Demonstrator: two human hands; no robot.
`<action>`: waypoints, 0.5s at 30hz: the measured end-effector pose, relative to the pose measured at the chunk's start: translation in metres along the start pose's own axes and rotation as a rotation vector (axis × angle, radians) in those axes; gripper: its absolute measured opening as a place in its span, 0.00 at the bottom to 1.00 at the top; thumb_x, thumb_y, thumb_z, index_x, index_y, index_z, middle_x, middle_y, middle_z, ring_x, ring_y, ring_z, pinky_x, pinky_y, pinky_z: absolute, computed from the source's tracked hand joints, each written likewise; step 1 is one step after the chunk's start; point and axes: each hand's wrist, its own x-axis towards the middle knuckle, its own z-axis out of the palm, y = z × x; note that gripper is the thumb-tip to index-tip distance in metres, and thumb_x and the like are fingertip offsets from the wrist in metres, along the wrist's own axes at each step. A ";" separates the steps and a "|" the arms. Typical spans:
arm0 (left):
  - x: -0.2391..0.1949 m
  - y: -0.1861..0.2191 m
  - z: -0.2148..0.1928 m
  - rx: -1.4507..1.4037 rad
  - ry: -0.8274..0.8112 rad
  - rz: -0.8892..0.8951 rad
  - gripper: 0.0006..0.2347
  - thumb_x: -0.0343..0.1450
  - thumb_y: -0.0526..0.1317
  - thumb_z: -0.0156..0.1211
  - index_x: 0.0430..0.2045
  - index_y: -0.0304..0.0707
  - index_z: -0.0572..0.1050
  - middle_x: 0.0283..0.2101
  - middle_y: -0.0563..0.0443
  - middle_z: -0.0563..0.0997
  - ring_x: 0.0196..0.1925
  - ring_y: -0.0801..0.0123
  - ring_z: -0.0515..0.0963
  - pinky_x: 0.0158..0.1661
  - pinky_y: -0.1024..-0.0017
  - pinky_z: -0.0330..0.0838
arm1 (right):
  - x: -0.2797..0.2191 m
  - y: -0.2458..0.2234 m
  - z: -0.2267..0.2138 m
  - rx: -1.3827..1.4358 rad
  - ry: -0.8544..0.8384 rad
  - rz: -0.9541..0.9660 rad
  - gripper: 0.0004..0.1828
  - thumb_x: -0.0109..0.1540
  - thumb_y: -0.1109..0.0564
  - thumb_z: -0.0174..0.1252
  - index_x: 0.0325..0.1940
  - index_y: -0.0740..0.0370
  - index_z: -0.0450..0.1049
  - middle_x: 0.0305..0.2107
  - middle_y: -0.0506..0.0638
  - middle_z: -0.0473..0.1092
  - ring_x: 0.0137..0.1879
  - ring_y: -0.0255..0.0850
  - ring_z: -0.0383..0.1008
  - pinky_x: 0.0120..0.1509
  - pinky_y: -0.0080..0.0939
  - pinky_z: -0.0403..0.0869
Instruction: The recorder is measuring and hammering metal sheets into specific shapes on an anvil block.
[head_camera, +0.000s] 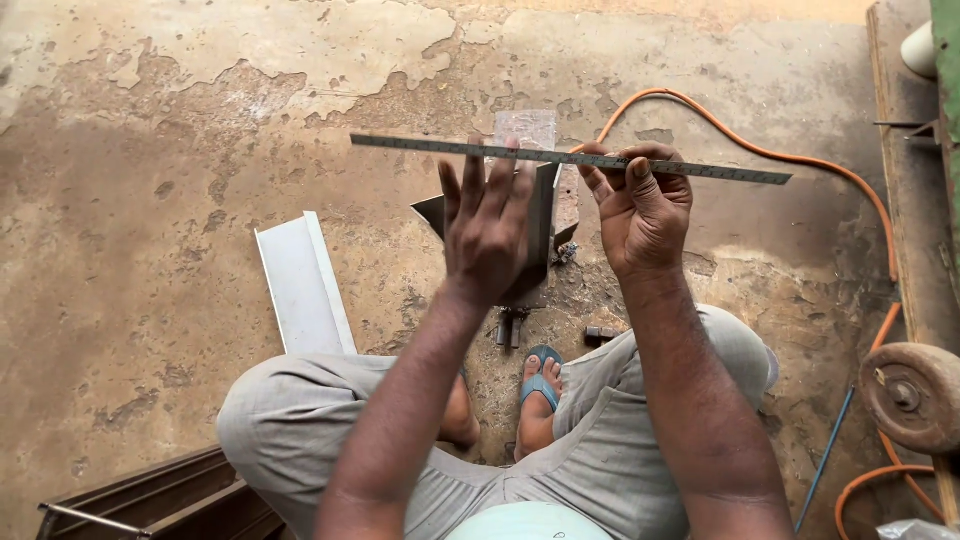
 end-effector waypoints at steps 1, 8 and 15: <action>-0.006 0.003 -0.006 -0.054 0.030 -0.036 0.12 0.75 0.29 0.61 0.53 0.36 0.80 0.64 0.40 0.79 0.76 0.46 0.58 0.78 0.48 0.33 | 0.002 0.001 0.002 -0.039 -0.051 -0.015 0.06 0.68 0.60 0.65 0.48 0.60 0.78 0.42 0.51 0.78 0.61 0.56 0.79 0.74 0.66 0.74; -0.070 0.000 -0.028 -0.313 0.341 -0.491 0.23 0.74 0.30 0.61 0.64 0.39 0.63 0.69 0.44 0.67 0.78 0.53 0.62 0.79 0.56 0.50 | 0.012 0.015 0.002 -0.175 -0.194 0.082 0.06 0.68 0.58 0.64 0.49 0.60 0.77 0.45 0.55 0.79 0.69 0.57 0.74 0.76 0.64 0.73; -0.048 -0.060 0.016 -1.266 0.144 -0.984 0.36 0.70 0.35 0.63 0.74 0.32 0.52 0.74 0.34 0.61 0.78 0.47 0.60 0.73 0.56 0.58 | 0.018 0.021 0.002 -0.157 -0.190 0.113 0.06 0.68 0.60 0.63 0.48 0.62 0.78 0.42 0.56 0.79 0.63 0.55 0.77 0.71 0.56 0.79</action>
